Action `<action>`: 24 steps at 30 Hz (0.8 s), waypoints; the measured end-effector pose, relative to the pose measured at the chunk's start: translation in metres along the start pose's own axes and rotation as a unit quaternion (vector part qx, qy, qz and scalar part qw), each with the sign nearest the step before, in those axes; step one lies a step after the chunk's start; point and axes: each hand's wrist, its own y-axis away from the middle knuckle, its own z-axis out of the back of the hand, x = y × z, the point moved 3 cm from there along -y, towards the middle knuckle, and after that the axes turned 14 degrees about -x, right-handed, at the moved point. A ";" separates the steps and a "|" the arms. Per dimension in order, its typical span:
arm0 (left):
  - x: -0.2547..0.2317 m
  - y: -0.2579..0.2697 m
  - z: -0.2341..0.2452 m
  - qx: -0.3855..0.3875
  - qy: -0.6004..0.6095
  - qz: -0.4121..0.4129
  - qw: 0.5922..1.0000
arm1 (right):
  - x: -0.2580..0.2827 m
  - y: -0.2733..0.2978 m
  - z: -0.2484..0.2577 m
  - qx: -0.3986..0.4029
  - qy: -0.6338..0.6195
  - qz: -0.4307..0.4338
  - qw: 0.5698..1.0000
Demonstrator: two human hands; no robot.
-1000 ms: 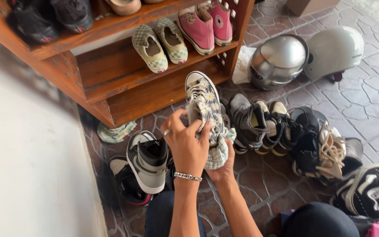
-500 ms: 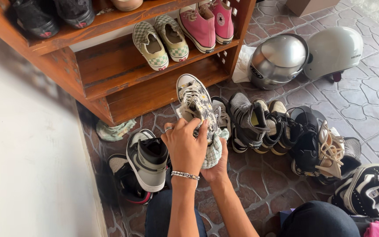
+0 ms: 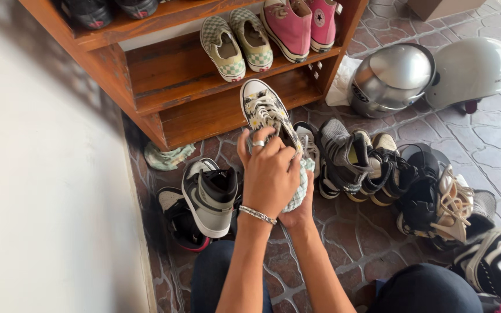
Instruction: The person sits on the floor and wipes the exterior and soles of several pairs of shoes using a cloth. They handle a checkered slip-on, a floral sneaker, and a grey sneaker, placing each cleaned shoe onto a wooden rack.
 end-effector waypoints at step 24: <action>0.005 -0.015 -0.022 0.000 0.170 0.140 0.975 | 0.186 0.084 -0.080 -0.118 0.269 0.489 0.821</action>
